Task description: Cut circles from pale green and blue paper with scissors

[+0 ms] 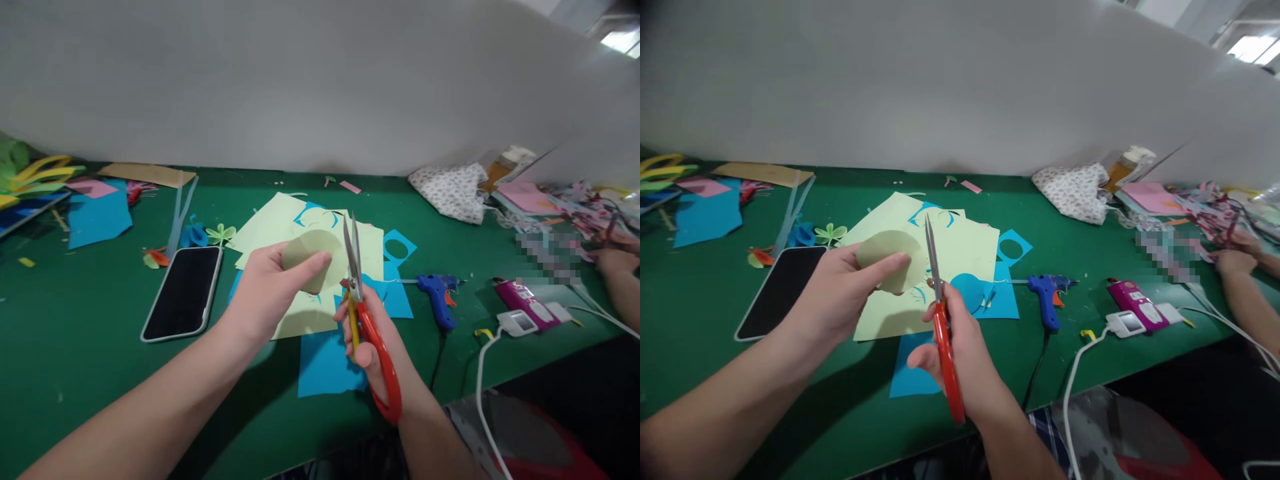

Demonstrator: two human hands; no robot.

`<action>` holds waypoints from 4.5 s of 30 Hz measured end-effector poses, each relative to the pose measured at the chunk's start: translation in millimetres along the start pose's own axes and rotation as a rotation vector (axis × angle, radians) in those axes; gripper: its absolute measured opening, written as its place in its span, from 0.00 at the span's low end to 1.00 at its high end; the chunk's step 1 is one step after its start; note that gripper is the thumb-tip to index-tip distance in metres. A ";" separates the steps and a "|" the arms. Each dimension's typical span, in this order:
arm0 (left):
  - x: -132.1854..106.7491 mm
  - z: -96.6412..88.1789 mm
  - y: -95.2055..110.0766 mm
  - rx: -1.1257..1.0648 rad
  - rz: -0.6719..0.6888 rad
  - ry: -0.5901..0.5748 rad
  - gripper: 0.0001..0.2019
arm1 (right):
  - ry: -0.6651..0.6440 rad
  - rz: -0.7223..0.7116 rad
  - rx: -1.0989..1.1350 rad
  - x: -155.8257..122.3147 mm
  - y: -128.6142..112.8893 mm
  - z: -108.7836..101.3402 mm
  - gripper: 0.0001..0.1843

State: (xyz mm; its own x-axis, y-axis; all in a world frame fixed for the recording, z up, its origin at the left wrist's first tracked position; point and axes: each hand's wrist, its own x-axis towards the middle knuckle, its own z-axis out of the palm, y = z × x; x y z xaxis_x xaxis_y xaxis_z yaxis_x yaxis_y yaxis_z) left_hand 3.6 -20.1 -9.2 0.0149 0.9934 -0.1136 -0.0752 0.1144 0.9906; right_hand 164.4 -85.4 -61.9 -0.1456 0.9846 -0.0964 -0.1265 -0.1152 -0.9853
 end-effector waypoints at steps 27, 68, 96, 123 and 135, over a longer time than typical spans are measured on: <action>-10.3 -1.8 2.2 -0.043 0.117 0.062 0.06 | -0.016 0.142 0.151 -0.9 -12.1 14.6 0.44; -5.1 -6.6 7.2 -0.074 0.111 0.049 0.11 | -0.054 0.226 0.160 -2.6 -12.2 11.7 0.48; 6.5 5.3 -16.8 0.181 -0.162 -0.316 0.13 | 0.268 0.025 -0.006 13.6 -14.2 -4.5 0.22; 4.7 4.3 -17.8 0.133 0.062 -0.419 0.21 | 0.281 -0.089 0.302 12.9 -14.2 -9.5 0.15; 5.1 2.2 -13.4 0.322 0.090 -0.419 0.07 | 0.258 -0.113 0.260 13.4 -10.5 -13.6 0.17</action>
State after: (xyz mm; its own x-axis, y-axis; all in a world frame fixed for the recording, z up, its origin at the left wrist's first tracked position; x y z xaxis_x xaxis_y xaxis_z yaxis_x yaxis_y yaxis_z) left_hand 6.9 -16.6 -22.9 0.4243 0.9040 -0.0518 0.2142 -0.0446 0.9758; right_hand 177.2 -69.2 -54.7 0.1309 0.9899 -0.0544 -0.3776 -0.0010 -0.9260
